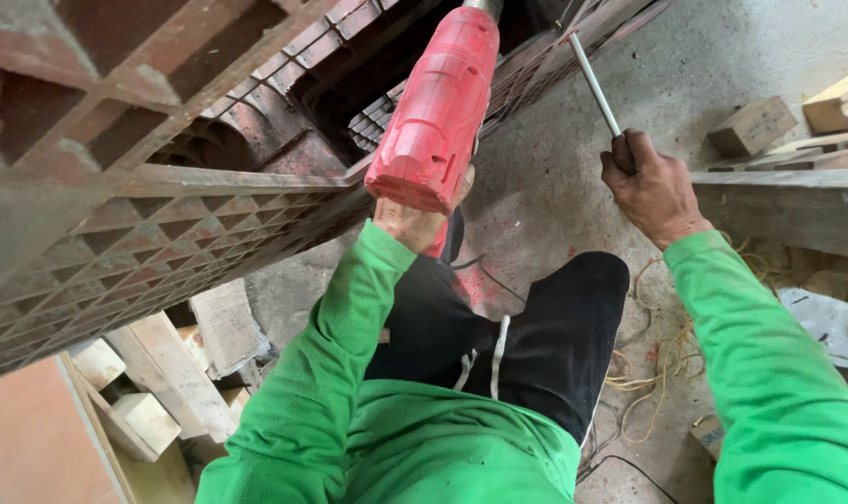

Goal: The person kneels on the floor and uses a red power drill to work on a metal frame attached to a brick structure. They then switch to a green oscillating multi-tool to cut or grind along the metal frame and brick interface.

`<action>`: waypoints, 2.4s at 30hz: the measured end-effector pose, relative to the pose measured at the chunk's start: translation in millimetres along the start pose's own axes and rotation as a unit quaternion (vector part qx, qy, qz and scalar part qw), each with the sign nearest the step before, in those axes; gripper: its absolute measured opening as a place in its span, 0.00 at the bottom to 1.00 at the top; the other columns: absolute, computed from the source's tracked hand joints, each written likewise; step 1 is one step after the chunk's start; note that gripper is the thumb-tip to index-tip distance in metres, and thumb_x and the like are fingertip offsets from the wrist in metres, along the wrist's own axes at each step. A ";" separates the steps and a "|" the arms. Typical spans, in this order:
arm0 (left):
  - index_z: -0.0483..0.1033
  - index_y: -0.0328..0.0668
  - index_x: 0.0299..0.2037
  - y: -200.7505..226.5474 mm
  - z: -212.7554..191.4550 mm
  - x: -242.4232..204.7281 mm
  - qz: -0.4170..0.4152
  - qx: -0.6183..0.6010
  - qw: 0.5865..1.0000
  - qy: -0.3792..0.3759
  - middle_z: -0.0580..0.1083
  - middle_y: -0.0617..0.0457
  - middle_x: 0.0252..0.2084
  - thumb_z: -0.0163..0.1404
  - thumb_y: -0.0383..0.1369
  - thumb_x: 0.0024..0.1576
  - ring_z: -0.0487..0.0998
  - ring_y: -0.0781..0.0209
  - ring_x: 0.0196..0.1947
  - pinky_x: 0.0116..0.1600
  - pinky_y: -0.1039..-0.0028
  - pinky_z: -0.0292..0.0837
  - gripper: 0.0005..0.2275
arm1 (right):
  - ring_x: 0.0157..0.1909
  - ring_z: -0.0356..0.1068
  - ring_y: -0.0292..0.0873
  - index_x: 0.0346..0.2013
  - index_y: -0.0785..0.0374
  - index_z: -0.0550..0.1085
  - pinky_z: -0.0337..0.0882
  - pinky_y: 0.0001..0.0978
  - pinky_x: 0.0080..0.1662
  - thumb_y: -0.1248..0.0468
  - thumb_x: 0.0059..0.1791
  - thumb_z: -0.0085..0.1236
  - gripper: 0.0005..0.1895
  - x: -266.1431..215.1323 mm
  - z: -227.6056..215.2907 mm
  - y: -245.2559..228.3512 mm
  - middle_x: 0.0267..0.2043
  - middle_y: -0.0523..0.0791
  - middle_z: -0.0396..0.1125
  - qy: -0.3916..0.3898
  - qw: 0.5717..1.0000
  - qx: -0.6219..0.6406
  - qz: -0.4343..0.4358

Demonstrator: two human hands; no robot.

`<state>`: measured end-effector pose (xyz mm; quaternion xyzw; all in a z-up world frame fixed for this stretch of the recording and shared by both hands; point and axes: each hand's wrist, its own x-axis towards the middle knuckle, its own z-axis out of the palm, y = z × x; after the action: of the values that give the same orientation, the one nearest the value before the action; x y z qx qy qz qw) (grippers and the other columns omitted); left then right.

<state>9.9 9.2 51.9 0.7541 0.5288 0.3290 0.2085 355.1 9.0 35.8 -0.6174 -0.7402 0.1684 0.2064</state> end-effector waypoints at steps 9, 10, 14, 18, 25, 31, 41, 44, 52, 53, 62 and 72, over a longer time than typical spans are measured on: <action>0.79 0.45 0.45 -3.8 3.0 -2.2 0.038 0.029 0.997 0.052 0.78 0.46 0.44 0.60 0.47 0.59 0.78 0.40 0.46 0.51 0.53 0.73 0.15 | 0.33 0.73 0.58 0.49 0.62 0.69 0.70 0.50 0.35 0.57 0.58 0.63 0.15 -13.0 -1.2 -21.0 0.34 0.52 0.71 0.017 0.997 -0.078 0.009; 0.78 0.43 0.48 -5.7 4.5 3.2 0.061 0.021 0.996 0.063 0.77 0.45 0.47 0.59 0.46 0.60 0.77 0.40 0.48 0.54 0.53 0.73 0.16 | 0.34 0.73 0.58 0.51 0.62 0.70 0.70 0.49 0.35 0.57 0.57 0.63 0.15 -9.8 -6.2 -26.2 0.34 0.52 0.72 0.033 0.997 -0.072 0.011; 0.79 0.52 0.53 -15.3 -1.1 2.4 0.156 0.133 0.978 0.042 0.77 0.47 0.51 0.57 0.44 0.60 0.76 0.41 0.50 0.56 0.51 0.71 0.14 | 0.28 0.73 0.56 0.56 0.63 0.71 0.71 0.47 0.30 0.56 0.59 0.59 0.16 -8.2 -22.6 -45.8 0.36 0.53 0.73 0.000 0.994 -0.092 0.051; 0.76 0.41 0.52 -19.6 -4.4 9.1 0.058 0.014 0.996 0.059 0.75 0.45 0.50 0.57 0.48 0.61 0.76 0.40 0.51 0.58 0.52 0.72 0.19 | 0.33 0.73 0.60 0.52 0.63 0.73 0.71 0.50 0.35 0.58 0.58 0.59 0.13 -0.4 -34.2 -48.3 0.32 0.55 0.72 0.001 0.995 -0.092 0.038; 0.76 0.41 0.54 -23.2 -3.6 13.0 0.057 -0.022 0.998 0.010 0.76 0.46 0.52 0.54 0.46 0.65 0.75 0.42 0.52 0.56 0.53 0.71 0.17 | 0.34 0.74 0.61 0.49 0.65 0.73 0.72 0.52 0.37 0.58 0.58 0.56 0.12 4.1 -23.3 -45.1 0.31 0.56 0.72 -0.003 0.997 -0.026 0.068; 0.77 0.42 0.54 -23.5 1.7 13.9 0.084 0.013 0.996 0.016 0.76 0.49 0.52 0.54 0.46 0.66 0.75 0.44 0.52 0.58 0.54 0.70 0.16 | 0.34 0.72 0.63 0.51 0.61 0.73 0.70 0.55 0.36 0.56 0.61 0.56 0.12 1.2 -20.9 -36.4 0.31 0.57 0.70 0.006 0.994 -0.079 0.078; 0.77 0.42 0.52 -22.1 -2.3 14.9 0.059 -0.009 0.998 0.018 0.76 0.49 0.49 0.56 0.45 0.64 0.77 0.44 0.49 0.53 0.55 0.72 0.16 | 0.34 0.73 0.57 0.51 0.59 0.71 0.72 0.50 0.35 0.60 0.60 0.59 0.09 1.2 -13.7 -18.5 0.39 0.51 0.73 0.065 0.989 -0.127 -0.042; 0.76 0.41 0.51 -18.9 -4.9 15.6 0.067 -0.022 0.997 0.015 0.76 0.49 0.48 0.56 0.44 0.65 0.77 0.46 0.46 0.51 0.56 0.74 0.15 | 0.33 0.74 0.55 0.52 0.60 0.71 0.72 0.46 0.34 0.61 0.61 0.59 0.09 1.7 -14.3 -15.4 0.39 0.50 0.73 0.057 0.989 -0.126 -0.048; 0.76 0.41 0.51 -23.0 -4.6 12.7 0.050 -0.051 0.997 0.024 0.76 0.49 0.47 0.56 0.45 0.64 0.78 0.46 0.46 0.51 0.56 0.74 0.16 | 0.32 0.74 0.55 0.53 0.60 0.72 0.72 0.46 0.33 0.60 0.60 0.59 0.10 1.3 -13.2 -17.5 0.40 0.50 0.74 0.064 0.986 -0.146 -0.043; 0.77 0.41 0.51 -23.8 -2.9 10.7 0.053 -0.037 0.998 0.023 0.76 0.49 0.48 0.56 0.45 0.64 0.77 0.46 0.47 0.52 0.56 0.74 0.16 | 0.33 0.74 0.56 0.53 0.59 0.72 0.72 0.47 0.33 0.59 0.60 0.59 0.10 -2.7 -11.9 -19.6 0.40 0.50 0.74 0.065 0.986 -0.152 -0.033; 0.75 0.41 0.56 -32.1 12.6 15.9 0.081 0.022 0.996 0.024 0.75 0.47 0.55 0.53 0.46 0.65 0.73 0.43 0.55 0.61 0.54 0.67 0.18 | 0.33 0.72 0.50 0.52 0.63 0.72 0.76 0.43 0.39 0.58 0.58 0.59 0.13 -10.6 11.6 -41.5 0.33 0.54 0.70 0.016 0.988 0.077 0.137; 0.76 0.41 0.55 -17.6 -2.4 24.6 0.055 -0.043 0.998 0.012 0.76 0.49 0.52 0.55 0.44 0.65 0.75 0.45 0.53 0.60 0.55 0.69 0.16 | 0.31 0.72 0.56 0.53 0.64 0.73 0.72 0.46 0.37 0.63 0.57 0.62 0.13 2.2 9.2 -25.4 0.32 0.55 0.69 0.074 0.996 0.016 0.040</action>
<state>2.1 38.3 48.7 0.7683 0.4746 0.3713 0.2157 328.5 6.6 41.0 -0.6540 -0.6948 0.1418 0.2636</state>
